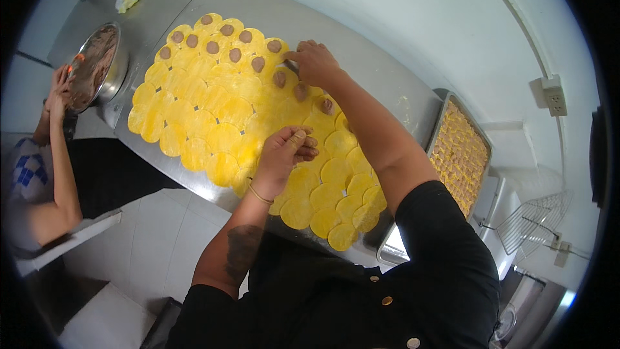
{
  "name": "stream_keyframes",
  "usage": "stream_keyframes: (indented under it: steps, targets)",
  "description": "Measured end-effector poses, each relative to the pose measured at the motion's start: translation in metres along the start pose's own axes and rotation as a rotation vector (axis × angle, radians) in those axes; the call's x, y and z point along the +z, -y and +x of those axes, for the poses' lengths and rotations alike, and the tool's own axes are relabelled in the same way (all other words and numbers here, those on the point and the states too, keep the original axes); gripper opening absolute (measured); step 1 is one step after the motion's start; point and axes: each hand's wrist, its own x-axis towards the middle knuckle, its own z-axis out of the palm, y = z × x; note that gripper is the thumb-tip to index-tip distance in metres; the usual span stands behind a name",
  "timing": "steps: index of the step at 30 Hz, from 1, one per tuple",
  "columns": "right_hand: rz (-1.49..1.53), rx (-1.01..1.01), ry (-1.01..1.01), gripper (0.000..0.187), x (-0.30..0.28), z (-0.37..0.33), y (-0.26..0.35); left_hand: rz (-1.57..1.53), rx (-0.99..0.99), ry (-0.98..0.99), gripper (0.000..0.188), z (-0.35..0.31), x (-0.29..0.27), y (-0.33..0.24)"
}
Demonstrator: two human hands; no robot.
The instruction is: The person repeatedly picks a small brown filling ball and a yellow pasta wrapper from a stainless steel table, folds the wrapper around the filling to form a ravioli, and places the finished piece onto a metal baking tray. Another person is visible in the background preparing filling.
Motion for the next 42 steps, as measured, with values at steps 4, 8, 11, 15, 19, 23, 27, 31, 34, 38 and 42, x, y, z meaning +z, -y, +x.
stream_keyframes:
  steps: [4, 8, 11, 15, 19, 23, 27, 31, 34, 38, 42]
  targets:
    - [-0.230, 0.174, 0.047, 0.034, -0.020, -0.056, -0.053, -0.058, 0.069, 0.046, 0.023, 0.042, 0.008, -0.014]
    - [-0.403, 0.337, 0.104, 0.024, -0.031, -0.151, -0.106, -0.158, 0.090, 0.097, 0.024, 0.098, 0.058, 0.001]
    - [-0.591, 0.329, 0.019, 0.023, -0.028, -0.204, -0.124, -0.233, -0.066, 0.117, 0.029, 0.137, 0.103, 0.036]
    - [-0.580, 0.429, 0.004, 0.021, -0.036, -0.224, -0.120, -0.129, -0.277, 0.004, 0.035, 0.188, 0.148, 0.084]
    - [-0.431, 0.415, -0.056, 0.020, -0.059, -0.237, -0.083, -0.276, -0.356, 0.129, 0.030, 0.211, 0.161, 0.103]
    - [-0.125, 0.294, -0.499, 0.021, -0.069, -0.290, -0.040, -0.184, -0.253, 0.218, 0.025, 0.178, 0.167, 0.100]
    - [0.919, 0.993, -0.719, 0.031, -0.045, -0.349, -0.017, -0.271, -0.176, 0.294, 0.025, 0.110, 0.183, 0.097]
    - [1.415, 0.726, -0.934, 0.031, -0.022, -0.382, -0.006, -0.035, -0.123, 0.145, 0.022, 0.050, 0.220, 0.115]
    - [1.308, 0.676, -1.000, 0.028, -0.030, -0.415, 0.002, 0.061, 0.033, 0.077, 0.021, 0.007, 0.242, 0.125]
    - [1.430, 0.506, -0.963, 0.025, -0.062, -0.476, 0.011, 0.089, 0.121, 0.197, 0.016, -0.058, 0.262, 0.139]
    - [1.530, 0.378, -0.866, 0.019, -0.094, -0.510, -0.001, 0.173, 0.194, 0.261, 0.014, -0.101, 0.279, 0.148]
